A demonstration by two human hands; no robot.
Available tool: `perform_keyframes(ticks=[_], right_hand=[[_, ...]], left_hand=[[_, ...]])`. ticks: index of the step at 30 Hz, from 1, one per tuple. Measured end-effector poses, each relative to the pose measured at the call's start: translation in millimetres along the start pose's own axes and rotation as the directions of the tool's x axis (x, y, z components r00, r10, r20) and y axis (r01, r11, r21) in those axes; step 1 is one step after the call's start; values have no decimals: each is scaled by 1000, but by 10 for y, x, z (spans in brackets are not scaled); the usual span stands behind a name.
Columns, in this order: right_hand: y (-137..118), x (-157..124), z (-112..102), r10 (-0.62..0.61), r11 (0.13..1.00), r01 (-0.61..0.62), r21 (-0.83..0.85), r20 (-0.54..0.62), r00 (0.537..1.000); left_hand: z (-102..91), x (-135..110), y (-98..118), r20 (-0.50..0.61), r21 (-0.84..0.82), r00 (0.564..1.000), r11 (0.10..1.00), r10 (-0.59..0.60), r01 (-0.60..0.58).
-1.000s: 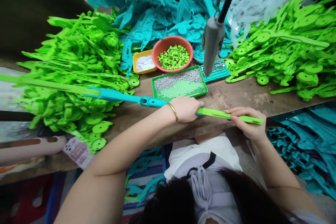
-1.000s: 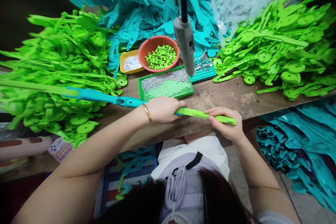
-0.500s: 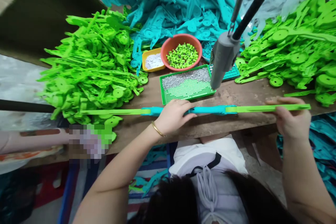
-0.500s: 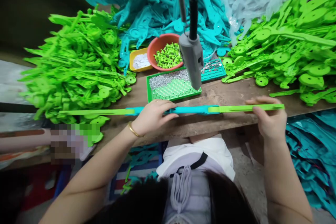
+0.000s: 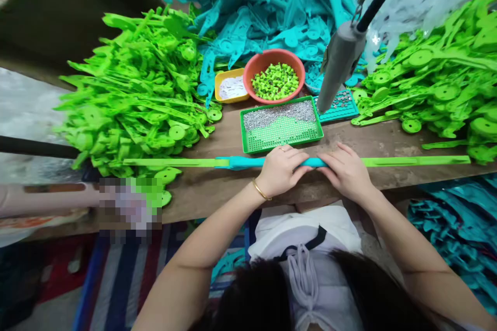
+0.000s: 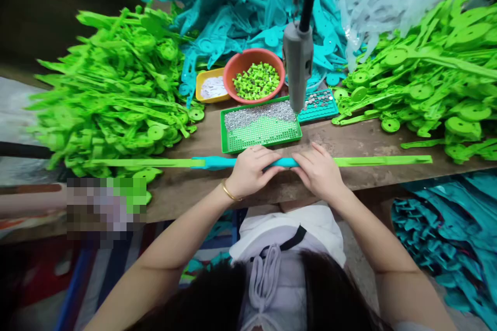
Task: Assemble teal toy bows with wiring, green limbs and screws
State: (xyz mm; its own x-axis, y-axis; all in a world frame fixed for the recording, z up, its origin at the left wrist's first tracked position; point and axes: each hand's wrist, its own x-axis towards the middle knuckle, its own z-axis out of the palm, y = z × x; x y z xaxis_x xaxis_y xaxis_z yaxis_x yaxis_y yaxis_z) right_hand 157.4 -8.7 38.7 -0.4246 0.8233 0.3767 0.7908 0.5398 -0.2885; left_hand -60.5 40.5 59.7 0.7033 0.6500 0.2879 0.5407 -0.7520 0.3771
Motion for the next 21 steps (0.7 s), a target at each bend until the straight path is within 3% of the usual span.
perform_keyframes(ticks=[4, 6, 7, 8, 9, 10, 11, 13, 14, 15, 16, 18, 21], right_hand=[[142, 23, -35, -35, 999, 35, 4, 24, 999], [225, 3, -83, -25, 999, 24, 21, 56, 998], [283, -15, -109, -17, 1000, 15, 27, 72, 997], [354, -38, -136, -10, 999, 7, 32, 90, 996], [436, -65, -167, -5, 999, 2, 34, 106, 994], [525, -90, -204, 1, 999, -6, 35, 127, 992], [614, -112, -249, 7, 999, -13, 36, 149, 989], [759, -119, -369, 18, 999, -24, 30, 192, 981], [796, -96, -444, 20, 999, -26, 25, 212, 977], [797, -50, -524, 18, 1000, -23, 20, 226, 974], [756, 18, -602, 12, 1000, -17, 20, 236, 972], [534, 206, -714, 1, 999, -12, 52, 214, 977], [-85, 537, -624, -12, 983, -3, 186, 80, 997]], left_hand=[[8, -29, 60, -101, 23, 995, 1000, 15, -13], [-88, -168, 56, -266, 30, 964, 1000, 8, 0], [-152, -283, 25, -412, 40, 911, 998, -19, 39], [-218, -425, -31, -591, 49, 805, 993, -57, 107], [-277, -585, -111, -784, 51, 614, 976, -92, 211], [-324, -754, -210, -923, 32, 372, 947, -95, 321], [-353, -918, -321, -982, 0, 176, 921, -74, 389], [-357, -1194, -539, -976, -202, -19, 860, -218, 469], [-337, -1291, -630, -927, -353, -46, 824, -373, 443], [-309, -1360, -704, -842, -508, -31, 772, -538, 382], [-279, -1403, -756, -731, -648, 11, 699, -682, 302], [-228, -1437, -801, -514, -834, 145, 532, -846, 149], [-191, -1447, -743, -348, -927, 286, 373, -893, 39]])
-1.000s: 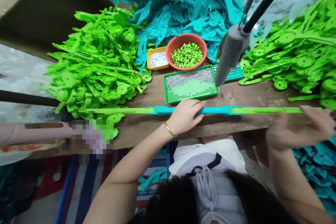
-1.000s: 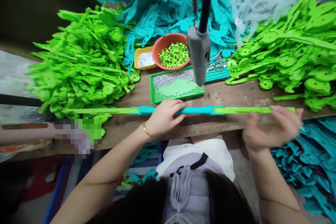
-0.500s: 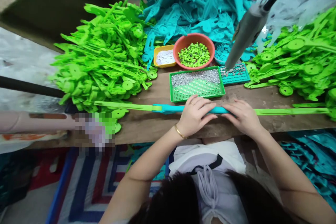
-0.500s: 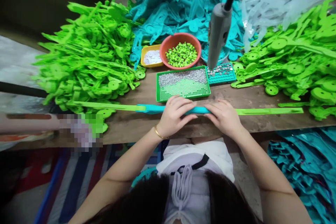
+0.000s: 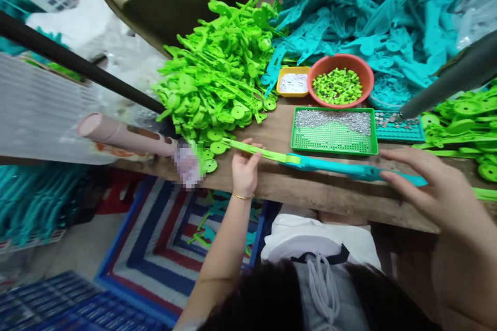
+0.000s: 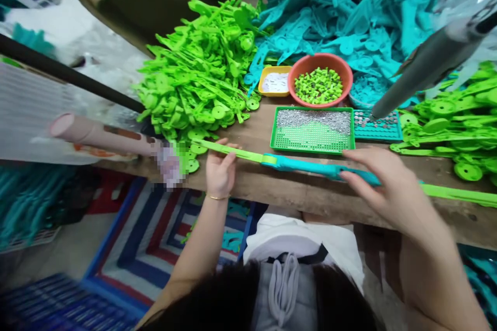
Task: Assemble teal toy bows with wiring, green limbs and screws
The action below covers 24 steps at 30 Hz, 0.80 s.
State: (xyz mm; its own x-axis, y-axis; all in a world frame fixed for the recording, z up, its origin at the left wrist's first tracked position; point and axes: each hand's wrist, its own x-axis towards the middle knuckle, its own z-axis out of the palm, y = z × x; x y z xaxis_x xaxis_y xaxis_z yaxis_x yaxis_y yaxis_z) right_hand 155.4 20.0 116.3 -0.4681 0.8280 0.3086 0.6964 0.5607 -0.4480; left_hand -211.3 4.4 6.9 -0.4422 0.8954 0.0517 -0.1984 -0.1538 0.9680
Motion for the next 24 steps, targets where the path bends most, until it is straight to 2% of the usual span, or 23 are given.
perform_keyframes(ticks=[1, 2, 4, 6, 7, 9, 12, 14, 15, 16, 18, 19, 20, 21, 22, 23, 24], right_hand=[[-214, 116, 148, -65, 997, 67, 31, -52, 997], [-415, 226, 325, -129, 990, 131, 52, -39, 991], [-738, 410, 695, -224, 974, 223, 37, 58, 973], [-924, 510, 952, -264, 964, 266, -6, 104, 959], [-963, 518, 1002, -272, 961, 275, -14, 96, 957], [-936, 439, 930, -260, 966, 260, -1, 26, 965], [-654, 115, 535, -110, 994, 108, -17, -117, 987], [-324, -182, 251, 47, 991, -73, -110, -221, 974], [-130, -338, 141, 82, 972, -135, -191, -265, 961], [72, -490, 59, 68, 952, -140, -271, -261, 963], [451, -761, -16, 19, 903, -52, -427, -81, 997], [598, -869, -18, 57, 859, -73, -507, -48, 997], [698, -949, -5, 52, 840, -37, -541, 13, 999], [740, -997, 18, 40, 842, 4, -540, 70, 997], [717, -1010, 45, 19, 855, 42, -517, 114, 993], [629, -984, 74, -15, 878, 87, -472, 153, 988], [480, -921, 103, -39, 895, 110, -433, 170, 985]], left_hand=[[2, -39, 10, 31, -13, 999, 1000, -19, 19], [1, -83, 23, 57, -15, 998, 999, -29, 29], [-14, -167, 48, 112, -1, 993, 999, -34, 34], [-46, -229, 69, 160, 19, 987, 999, -29, 26], [-67, -248, 79, 180, 23, 983, 1000, -25, 21], [-115, -260, 96, 217, 15, 976, 1000, -12, 9], [-179, -228, 107, 254, -25, 966, 999, 51, -46], [-200, -189, 93, 265, -46, 958, 994, 108, -99], [-204, -169, 82, 271, -53, 954, 992, 128, -118], [-206, -150, 71, 280, -56, 950, 990, 141, -130], [-211, -125, 74, 298, -26, 944, 990, 141, -139], [-219, -123, 100, 299, 33, 946, 989, 128, -145], [-232, -133, 150, 263, 121, 956, 978, 131, -167], [-250, -157, 226, 179, 225, 966, 948, 188, -226], [-271, -200, 328, 72, 339, 949, 887, 306, -312], [-290, -263, 452, -61, 454, 867, 787, 495, -417], [-304, -347, 589, -147, 557, 672, 622, 726, -550]])
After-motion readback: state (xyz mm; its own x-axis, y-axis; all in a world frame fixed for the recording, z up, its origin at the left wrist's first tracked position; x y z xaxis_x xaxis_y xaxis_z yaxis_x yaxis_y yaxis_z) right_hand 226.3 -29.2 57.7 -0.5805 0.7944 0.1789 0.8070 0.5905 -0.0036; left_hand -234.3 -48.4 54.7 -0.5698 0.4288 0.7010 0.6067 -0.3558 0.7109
